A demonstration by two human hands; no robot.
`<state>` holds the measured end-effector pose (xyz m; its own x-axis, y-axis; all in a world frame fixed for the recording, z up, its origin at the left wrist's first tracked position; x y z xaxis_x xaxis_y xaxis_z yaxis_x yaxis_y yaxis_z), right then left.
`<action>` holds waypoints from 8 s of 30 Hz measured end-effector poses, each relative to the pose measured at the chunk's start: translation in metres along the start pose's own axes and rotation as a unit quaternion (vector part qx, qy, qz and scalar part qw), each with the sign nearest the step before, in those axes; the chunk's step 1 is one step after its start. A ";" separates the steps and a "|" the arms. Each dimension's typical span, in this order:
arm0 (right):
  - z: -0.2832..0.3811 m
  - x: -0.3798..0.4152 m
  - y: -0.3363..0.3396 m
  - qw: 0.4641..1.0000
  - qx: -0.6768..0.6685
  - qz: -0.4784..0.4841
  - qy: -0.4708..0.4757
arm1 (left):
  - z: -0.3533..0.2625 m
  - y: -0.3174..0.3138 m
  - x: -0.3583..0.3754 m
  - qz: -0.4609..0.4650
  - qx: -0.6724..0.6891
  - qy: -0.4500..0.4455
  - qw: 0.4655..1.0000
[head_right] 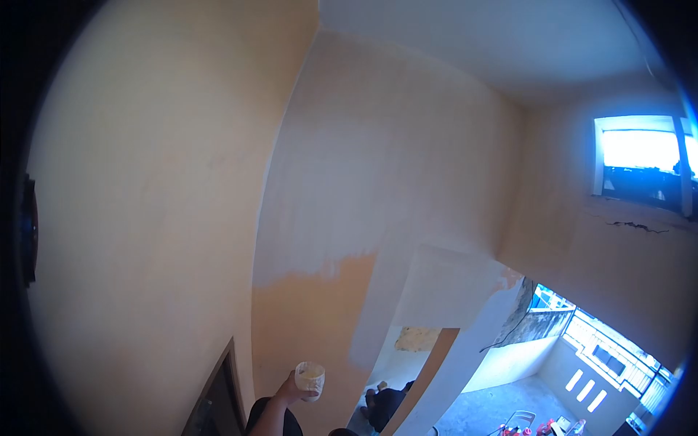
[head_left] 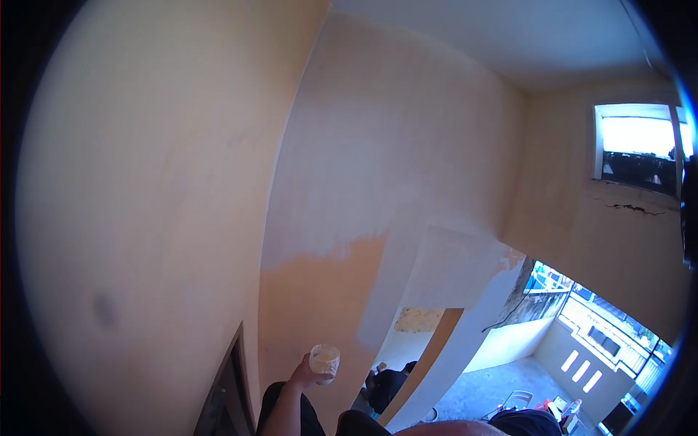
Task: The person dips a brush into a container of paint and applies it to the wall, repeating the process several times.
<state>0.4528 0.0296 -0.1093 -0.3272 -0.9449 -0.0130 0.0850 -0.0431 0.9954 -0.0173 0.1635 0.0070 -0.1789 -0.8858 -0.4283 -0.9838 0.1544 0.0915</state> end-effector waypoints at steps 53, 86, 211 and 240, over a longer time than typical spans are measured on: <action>0.114 -0.052 0.021 0.935 -0.330 -0.034 -0.123 | -0.026 0.003 0.025 0.014 0.004 -0.021 1.000; 0.463 0.101 0.375 0.736 -0.547 -0.035 0.397 | -0.004 0.066 0.054 -0.139 0.027 0.070 0.987; 0.235 0.088 0.205 0.791 -0.589 0.005 0.167 | -0.076 0.002 0.076 0.016 -0.165 -0.022 0.986; 0.327 0.103 0.234 0.861 -0.340 0.078 0.370 | -0.074 -0.013 0.076 0.083 -0.159 -0.025 0.983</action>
<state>0.1309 0.0283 0.1529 0.4051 -0.8941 -0.1912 0.6877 0.1602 0.7081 -0.0169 0.0614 0.0395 -0.3455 -0.8358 -0.4266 -0.8879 0.1440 0.4369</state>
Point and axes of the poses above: each hand's wrist, its own x-axis away from the middle knuckle, its own y-axis out of the back of the hand, z = x × y, the point moved 10 cm from there along -x, towards the middle knuckle, and after that the axes turned 8 degrees about -y, right-handed, at the moved point
